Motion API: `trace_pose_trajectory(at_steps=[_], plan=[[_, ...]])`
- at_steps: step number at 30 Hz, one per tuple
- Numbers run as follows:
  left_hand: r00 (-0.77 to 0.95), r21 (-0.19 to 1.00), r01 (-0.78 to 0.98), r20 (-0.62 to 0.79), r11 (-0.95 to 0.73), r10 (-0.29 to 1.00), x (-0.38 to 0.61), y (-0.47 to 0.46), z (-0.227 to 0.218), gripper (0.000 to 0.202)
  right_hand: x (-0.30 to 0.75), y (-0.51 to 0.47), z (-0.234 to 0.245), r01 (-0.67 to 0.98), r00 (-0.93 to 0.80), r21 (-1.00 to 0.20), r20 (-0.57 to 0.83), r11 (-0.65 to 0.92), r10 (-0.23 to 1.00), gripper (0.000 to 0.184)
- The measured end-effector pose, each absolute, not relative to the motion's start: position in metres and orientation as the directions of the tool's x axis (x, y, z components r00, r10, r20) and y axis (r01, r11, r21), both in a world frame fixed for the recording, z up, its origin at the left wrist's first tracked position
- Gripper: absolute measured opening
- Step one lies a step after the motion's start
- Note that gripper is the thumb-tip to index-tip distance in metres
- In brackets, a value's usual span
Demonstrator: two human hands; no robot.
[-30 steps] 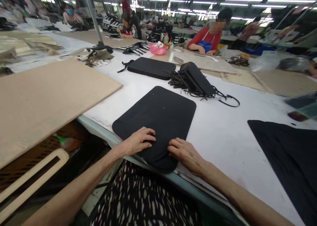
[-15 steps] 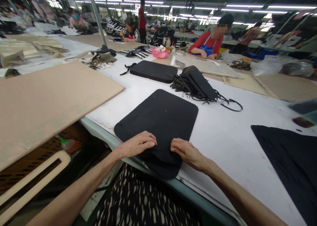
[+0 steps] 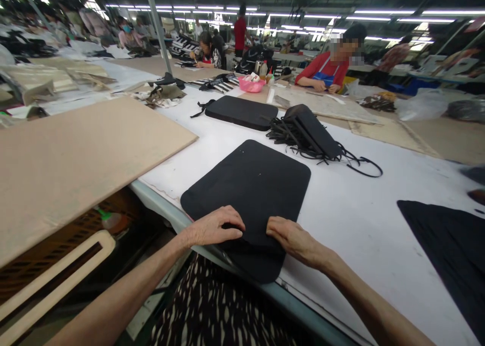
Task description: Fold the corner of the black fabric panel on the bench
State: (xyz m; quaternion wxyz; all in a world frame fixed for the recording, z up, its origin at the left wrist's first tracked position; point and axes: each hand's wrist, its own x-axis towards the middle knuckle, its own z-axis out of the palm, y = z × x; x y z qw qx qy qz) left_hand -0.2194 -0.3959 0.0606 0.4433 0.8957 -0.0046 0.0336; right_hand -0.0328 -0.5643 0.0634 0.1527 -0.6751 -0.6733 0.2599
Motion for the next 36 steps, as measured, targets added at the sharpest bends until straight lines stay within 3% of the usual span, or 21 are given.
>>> trace_pose_trajectory(at_steps=[6,12,19,24,31,36], plan=[[0.998,0.793,-0.027,0.056,-0.609,0.028,-0.22,-0.397,0.062,0.02,-0.036,-0.564,0.064,0.858,-0.03,-0.512,-0.149,-0.051,0.988,0.027],[0.99,0.769,0.021,0.074,-0.639,0.122,-0.219,-0.403,0.056,0.017,-0.04,-0.563,0.064,0.884,0.0,-0.462,-0.141,-0.065,0.99,0.029],[0.987,0.694,0.049,0.078,-0.718,0.143,-0.217,-0.409,0.052,0.03,-0.04,-0.565,0.062,0.883,0.012,-0.465,-0.114,-0.064,0.993,0.029],[0.983,0.677,0.06,0.087,-0.734,0.16,-0.218,-0.411,0.049,0.042,-0.039,-0.566,0.058,0.868,0.012,-0.493,-0.098,-0.059,0.995,0.029],[0.976,0.681,0.081,0.093,-0.728,0.196,-0.213,-0.413,0.046,0.013,-0.039,-0.566,0.056,0.84,0.037,-0.538,-0.083,-0.076,0.996,0.028],[0.98,0.695,0.08,0.076,-0.714,0.183,-0.213,-0.413,0.051,0.021,-0.031,-0.576,0.063,0.675,0.103,-0.728,-0.062,-0.116,0.993,0.025]])
